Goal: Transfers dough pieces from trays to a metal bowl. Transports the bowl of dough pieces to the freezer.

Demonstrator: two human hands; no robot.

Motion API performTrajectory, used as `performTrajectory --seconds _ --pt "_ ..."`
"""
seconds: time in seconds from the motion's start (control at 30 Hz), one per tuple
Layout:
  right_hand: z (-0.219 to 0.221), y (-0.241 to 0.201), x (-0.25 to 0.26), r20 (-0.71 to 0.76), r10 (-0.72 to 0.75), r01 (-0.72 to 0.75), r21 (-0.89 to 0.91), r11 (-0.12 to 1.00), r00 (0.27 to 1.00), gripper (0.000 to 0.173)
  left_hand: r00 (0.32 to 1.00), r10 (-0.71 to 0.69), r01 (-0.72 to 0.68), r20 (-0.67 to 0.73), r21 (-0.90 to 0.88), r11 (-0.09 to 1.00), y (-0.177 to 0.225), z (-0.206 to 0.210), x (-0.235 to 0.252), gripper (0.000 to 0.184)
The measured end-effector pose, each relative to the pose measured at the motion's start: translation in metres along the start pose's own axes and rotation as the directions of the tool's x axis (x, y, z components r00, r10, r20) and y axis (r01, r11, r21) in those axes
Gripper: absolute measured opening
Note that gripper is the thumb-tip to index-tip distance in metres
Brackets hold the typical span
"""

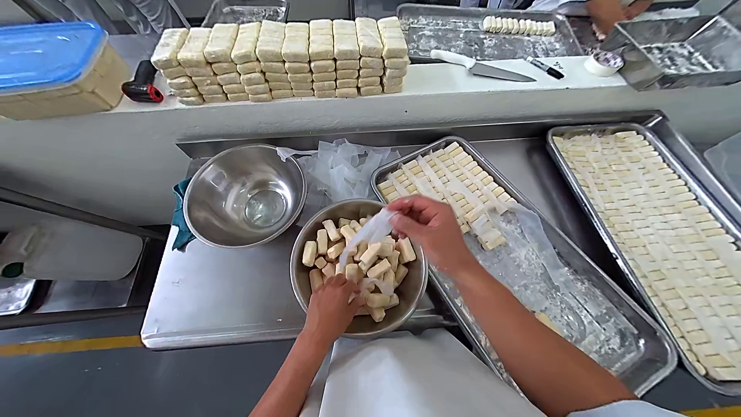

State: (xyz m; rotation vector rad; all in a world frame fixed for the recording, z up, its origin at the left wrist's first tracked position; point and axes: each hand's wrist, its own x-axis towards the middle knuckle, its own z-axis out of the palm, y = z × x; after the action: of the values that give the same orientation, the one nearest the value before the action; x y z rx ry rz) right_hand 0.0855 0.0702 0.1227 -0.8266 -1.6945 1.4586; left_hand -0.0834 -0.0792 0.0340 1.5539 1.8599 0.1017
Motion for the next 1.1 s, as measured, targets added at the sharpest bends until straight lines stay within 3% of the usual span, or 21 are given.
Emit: performTrajectory --seconds 0.1,0.2,0.33,0.47,0.6,0.67,0.73,0.8,0.87,0.93,0.97,1.03,1.1 --pt "-0.007 -0.017 -0.001 -0.091 -0.127 0.137 0.115 0.984 0.988 0.02 0.997 0.028 -0.034 -0.069 -0.087 0.996 -0.004 0.006 -0.006 0.031" --pt "-0.01 -0.015 -0.01 -0.091 -0.059 0.072 0.149 0.986 0.994 0.029 0.999 -0.006 -0.001 -0.05 -0.136 0.991 0.003 0.006 -0.01 0.051" --pt "0.001 0.009 -0.035 0.006 0.053 -0.053 0.083 0.995 0.999 0.018 0.996 -0.036 0.027 -0.078 -0.107 0.994 0.003 0.01 -0.008 0.034" --pt "0.011 0.045 -0.056 0.061 0.147 -0.142 -0.08 0.987 0.987 0.014 0.951 0.011 -0.071 -0.308 -0.185 0.98 -0.01 0.022 -0.005 0.033" --pt "0.013 0.06 -0.065 0.062 0.198 -0.185 -0.173 0.967 0.978 0.014 0.987 0.002 -0.014 -0.158 -0.08 0.997 -0.009 0.015 -0.016 0.045" --pt "0.01 0.063 -0.068 0.069 0.219 -0.203 -0.192 0.96 0.973 0.014 0.978 0.037 -0.044 -0.205 -0.029 0.999 -0.016 0.022 -0.02 0.033" --pt "0.009 0.065 -0.072 0.082 0.247 -0.226 -0.203 0.953 0.966 0.013 0.943 0.084 -0.14 -0.322 -0.157 0.977 -0.022 0.025 -0.024 0.021" --pt "0.011 0.065 -0.075 0.09 0.226 -0.202 -0.217 0.955 0.97 0.014 0.897 0.043 -0.289 -0.439 -0.512 0.809 -0.021 0.02 -0.022 0.018" --pt "0.019 0.066 -0.078 0.089 0.132 -0.104 -0.267 0.958 0.987 0.014 0.891 -0.086 -0.358 -0.447 -0.805 0.473 -0.004 0.008 -0.019 0.015" --pt "0.032 0.062 -0.077 0.117 0.023 0.023 -0.371 0.928 0.993 0.016 0.922 -0.149 -0.304 -0.358 -0.906 0.294 0.018 -0.002 -0.014 0.026" --pt "0.038 0.06 -0.075 0.143 -0.029 0.09 -0.438 0.895 0.989 0.016 0.94 -0.146 -0.262 -0.308 -0.927 0.269 0.029 -0.004 -0.009 0.031" --pt "0.043 0.061 -0.071 0.187 -0.104 0.188 -0.52 0.833 0.977 0.018 0.954 -0.09 -0.233 -0.286 -0.896 0.378 0.044 -0.007 0.003 0.034" --pt "0.04 0.06 -0.067 0.222 -0.12 0.217 -0.486 0.847 0.968 0.025 0.918 -0.06 -0.302 -0.391 -0.791 0.532 0.047 -0.012 0.019 0.033"
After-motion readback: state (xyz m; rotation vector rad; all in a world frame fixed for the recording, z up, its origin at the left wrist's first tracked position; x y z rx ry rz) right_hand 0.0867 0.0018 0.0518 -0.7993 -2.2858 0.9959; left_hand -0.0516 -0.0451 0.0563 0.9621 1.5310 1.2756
